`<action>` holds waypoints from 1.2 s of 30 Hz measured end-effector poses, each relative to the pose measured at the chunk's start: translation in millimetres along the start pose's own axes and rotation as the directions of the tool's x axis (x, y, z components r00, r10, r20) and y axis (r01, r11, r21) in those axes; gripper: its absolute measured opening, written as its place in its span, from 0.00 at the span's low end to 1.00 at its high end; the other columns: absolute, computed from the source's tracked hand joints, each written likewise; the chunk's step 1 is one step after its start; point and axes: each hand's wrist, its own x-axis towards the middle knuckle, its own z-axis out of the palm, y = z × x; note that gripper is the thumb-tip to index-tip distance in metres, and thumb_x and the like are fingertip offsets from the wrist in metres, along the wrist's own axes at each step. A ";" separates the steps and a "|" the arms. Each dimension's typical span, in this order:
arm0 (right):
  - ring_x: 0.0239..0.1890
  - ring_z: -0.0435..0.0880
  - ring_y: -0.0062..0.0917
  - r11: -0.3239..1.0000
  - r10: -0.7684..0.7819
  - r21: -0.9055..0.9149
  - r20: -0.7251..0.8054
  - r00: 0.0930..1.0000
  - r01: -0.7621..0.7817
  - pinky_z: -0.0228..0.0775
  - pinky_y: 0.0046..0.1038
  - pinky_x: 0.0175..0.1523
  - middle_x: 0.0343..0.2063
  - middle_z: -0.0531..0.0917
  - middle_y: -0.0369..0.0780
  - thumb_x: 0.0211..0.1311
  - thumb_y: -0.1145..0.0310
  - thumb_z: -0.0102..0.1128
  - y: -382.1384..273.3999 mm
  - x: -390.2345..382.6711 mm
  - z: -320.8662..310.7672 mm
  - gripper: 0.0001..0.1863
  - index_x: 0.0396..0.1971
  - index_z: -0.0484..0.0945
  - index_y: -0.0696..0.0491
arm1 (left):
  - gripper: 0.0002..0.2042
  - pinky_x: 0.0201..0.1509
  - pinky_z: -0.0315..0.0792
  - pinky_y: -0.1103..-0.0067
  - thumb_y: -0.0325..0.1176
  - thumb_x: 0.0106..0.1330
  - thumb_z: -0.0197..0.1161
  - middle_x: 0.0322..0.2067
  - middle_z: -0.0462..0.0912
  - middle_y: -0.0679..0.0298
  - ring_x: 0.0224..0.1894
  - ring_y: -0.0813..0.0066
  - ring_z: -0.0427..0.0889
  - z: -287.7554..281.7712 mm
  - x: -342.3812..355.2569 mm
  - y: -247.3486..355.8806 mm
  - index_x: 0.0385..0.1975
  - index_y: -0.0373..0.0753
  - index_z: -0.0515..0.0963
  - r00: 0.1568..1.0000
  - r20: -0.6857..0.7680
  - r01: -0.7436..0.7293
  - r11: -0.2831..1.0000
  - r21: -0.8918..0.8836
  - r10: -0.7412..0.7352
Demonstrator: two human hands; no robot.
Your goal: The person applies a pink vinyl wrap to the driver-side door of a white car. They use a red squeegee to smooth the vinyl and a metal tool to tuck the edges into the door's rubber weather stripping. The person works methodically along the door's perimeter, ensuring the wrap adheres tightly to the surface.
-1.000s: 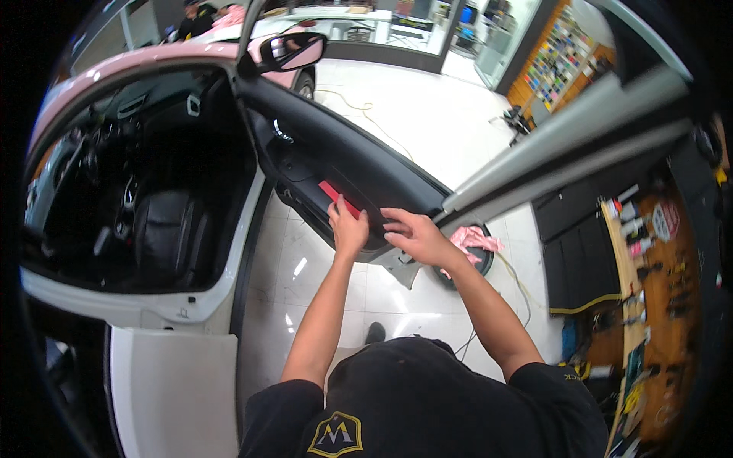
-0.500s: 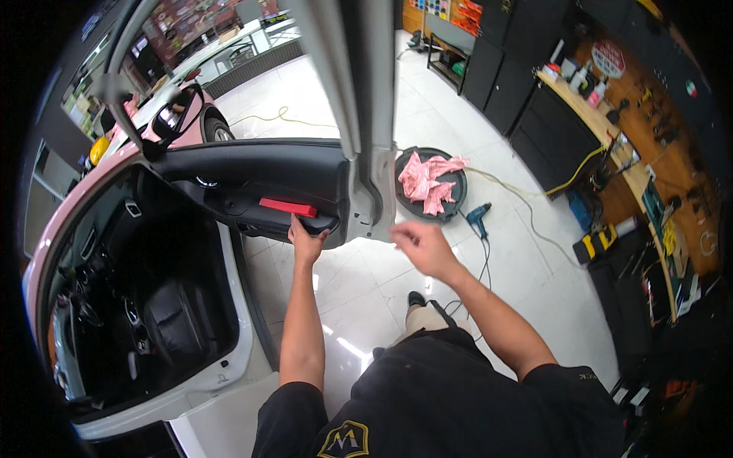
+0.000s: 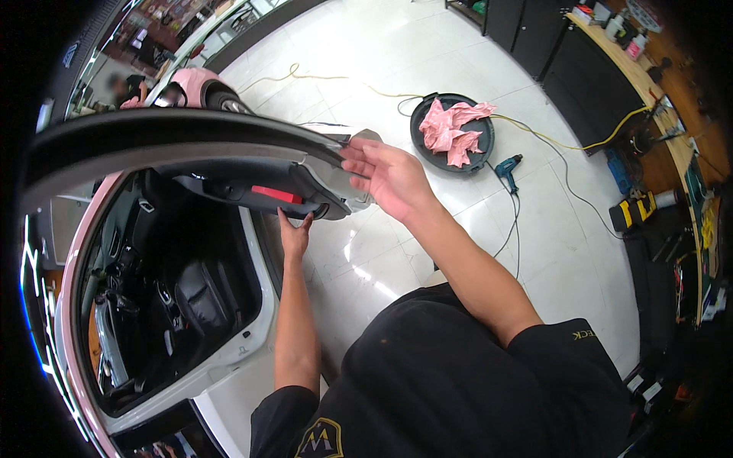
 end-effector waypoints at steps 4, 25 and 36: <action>0.43 0.80 0.26 0.992 0.125 0.025 0.023 0.992 -0.125 0.72 0.30 0.42 0.46 0.82 0.43 0.70 0.69 0.50 -11.0 -2.2 -4.4 0.17 0.53 0.75 0.61 | 0.50 0.71 0.59 0.70 0.43 0.59 0.73 0.69 0.59 0.42 0.71 0.51 0.62 8.8 -10.6 4.9 0.73 0.31 0.46 1.000 0.020 -0.022 0.996 -0.090 0.023; 0.28 0.72 0.16 0.850 0.224 0.468 0.090 0.970 -0.240 0.63 0.22 0.34 0.31 0.77 0.30 0.72 0.58 0.56 39.1 6.5 4.3 0.08 0.39 0.75 0.45 | 0.33 0.69 0.61 0.72 0.31 0.61 0.72 0.62 0.71 0.50 0.66 0.63 0.69 15.6 -16.0 -31.1 0.63 0.27 0.64 1.000 -0.017 -0.026 0.868 -0.495 0.020; 0.28 0.72 0.20 0.894 0.169 0.397 0.132 0.977 -0.208 0.62 0.26 0.36 0.31 0.75 0.32 0.74 0.59 0.52 49.3 0.9 5.4 0.07 0.41 0.72 0.45 | 0.20 0.58 0.70 0.69 0.32 0.61 0.71 0.49 0.82 0.52 0.52 0.61 0.80 7.6 -23.1 -21.7 0.51 0.31 0.77 0.993 -0.091 -0.098 0.951 -0.292 0.074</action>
